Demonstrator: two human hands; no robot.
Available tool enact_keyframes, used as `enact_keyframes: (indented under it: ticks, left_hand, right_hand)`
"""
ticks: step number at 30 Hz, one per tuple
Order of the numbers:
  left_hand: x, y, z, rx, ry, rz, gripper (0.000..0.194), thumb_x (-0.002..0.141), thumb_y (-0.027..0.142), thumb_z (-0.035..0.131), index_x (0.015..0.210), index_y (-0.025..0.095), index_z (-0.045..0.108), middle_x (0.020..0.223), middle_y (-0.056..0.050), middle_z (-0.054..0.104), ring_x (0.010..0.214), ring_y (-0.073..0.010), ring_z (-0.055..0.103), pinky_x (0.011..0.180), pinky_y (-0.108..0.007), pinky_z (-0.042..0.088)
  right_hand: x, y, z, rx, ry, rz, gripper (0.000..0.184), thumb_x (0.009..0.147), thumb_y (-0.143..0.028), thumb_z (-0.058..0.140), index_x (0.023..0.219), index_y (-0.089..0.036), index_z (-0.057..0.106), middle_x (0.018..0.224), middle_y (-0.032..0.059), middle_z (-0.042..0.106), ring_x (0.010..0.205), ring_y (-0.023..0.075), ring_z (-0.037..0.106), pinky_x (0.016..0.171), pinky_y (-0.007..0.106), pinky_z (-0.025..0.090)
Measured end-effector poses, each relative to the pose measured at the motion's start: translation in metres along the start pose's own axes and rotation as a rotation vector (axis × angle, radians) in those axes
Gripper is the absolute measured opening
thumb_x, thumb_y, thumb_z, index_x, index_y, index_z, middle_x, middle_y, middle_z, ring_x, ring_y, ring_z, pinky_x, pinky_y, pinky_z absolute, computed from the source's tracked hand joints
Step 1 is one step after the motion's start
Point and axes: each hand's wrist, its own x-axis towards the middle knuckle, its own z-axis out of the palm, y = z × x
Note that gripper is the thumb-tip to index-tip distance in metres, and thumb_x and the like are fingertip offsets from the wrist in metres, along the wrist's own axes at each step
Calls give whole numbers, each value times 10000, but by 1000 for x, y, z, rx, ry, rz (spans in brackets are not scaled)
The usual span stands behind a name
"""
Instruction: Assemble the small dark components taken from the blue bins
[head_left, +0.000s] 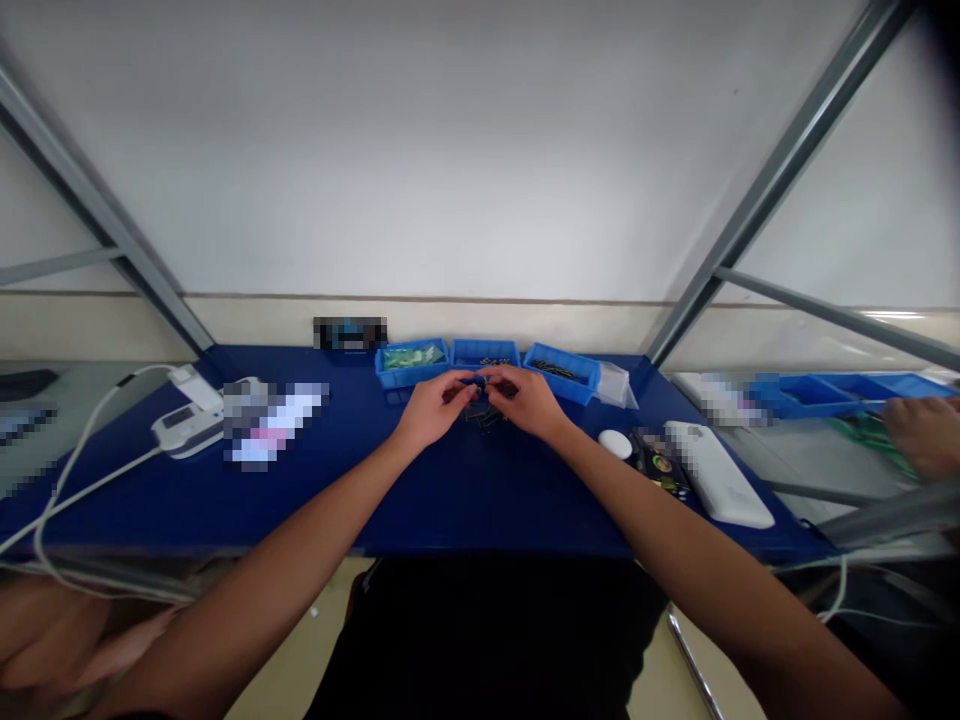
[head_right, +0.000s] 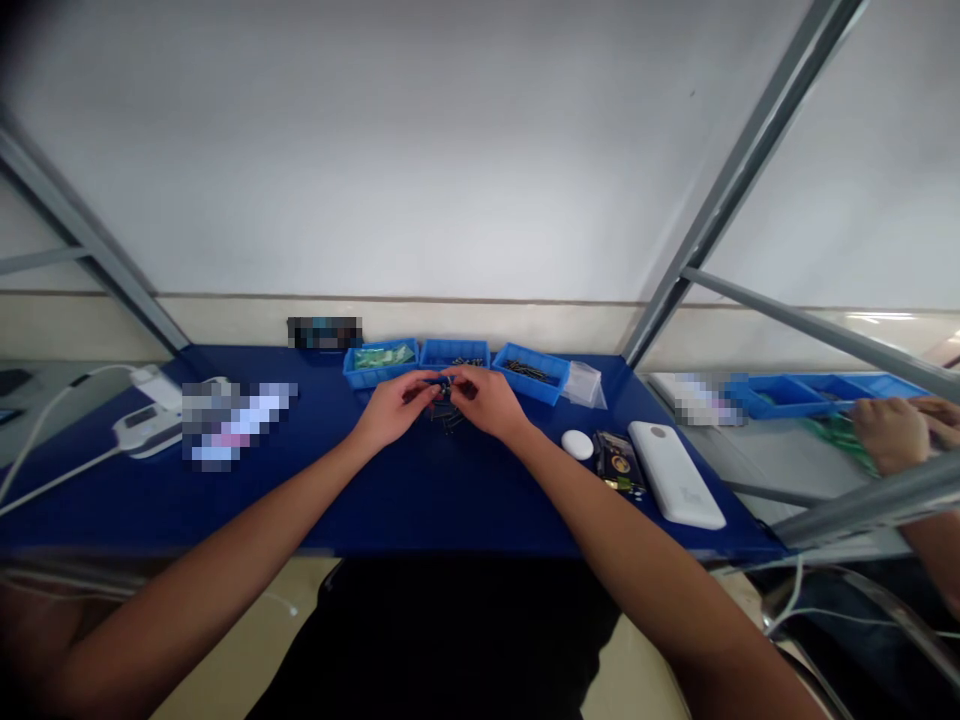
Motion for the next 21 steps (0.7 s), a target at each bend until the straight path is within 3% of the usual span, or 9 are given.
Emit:
enact_keyframes:
  ticks: [4, 9, 13, 16, 18, 21]
  left_hand:
    - [0, -3, 3, -43, -68, -19, 364, 1002, 384, 597, 1322, 234, 684, 1104, -76, 800, 915, -234, 791, 893, -420, 637]
    - [3, -8, 4, -30, -61, 14, 335, 992, 387, 615, 1270, 244, 736, 1246, -74, 770, 1078, -257, 764, 1014, -475, 596]
    - [4, -8, 2, -76, 5, -1, 326, 946, 388, 684, 1222, 230, 757, 1232, -78, 775, 1119, -269, 751, 1044, -485, 584]
    - [4, -8, 0, -118, 36, -42, 284, 908, 368, 732, 1145, 217, 769, 1139, -86, 800, 1040, -267, 773, 999, -476, 607]
    - [5, -10, -2, -141, 46, -70, 248, 891, 359, 748, 1089, 211, 769, 1080, -90, 808, 995, -266, 781, 970, -473, 615]
    - [6, -13, -3, -127, 110, -82, 195, 855, 346, 774, 977, 201, 727, 1167, -100, 779, 976, -256, 781, 945, -459, 614]
  right_hand:
    - [-1, -3, -1, -23, 57, 31, 180, 897, -202, 655, 1068, -235, 702, 912, 18, 767, 778, 171, 719, 769, 304, 573]
    - [0, -4, -1, -40, 34, -45, 29, 917, -228, 681, 939, -228, 701, 917, 39, 735, 812, 176, 689, 759, 305, 562]
    - [-1, -3, -1, -13, -46, -62, 82, 889, -215, 725, 969, -222, 709, 949, 43, 717, 824, 172, 677, 760, 303, 559]
    - [-1, -2, 0, 16, -115, -52, 144, 887, -221, 738, 1031, -226, 726, 984, 40, 722, 834, 164, 686, 762, 293, 559]
    - [-1, -3, 1, 20, -113, -45, 130, 907, -229, 723, 1036, -232, 738, 979, 35, 727, 828, 159, 685, 759, 289, 555]
    - [-1, -6, 0, 5, -70, -43, 82, 941, -247, 685, 994, -232, 746, 937, 34, 730, 801, 158, 674, 751, 292, 549]
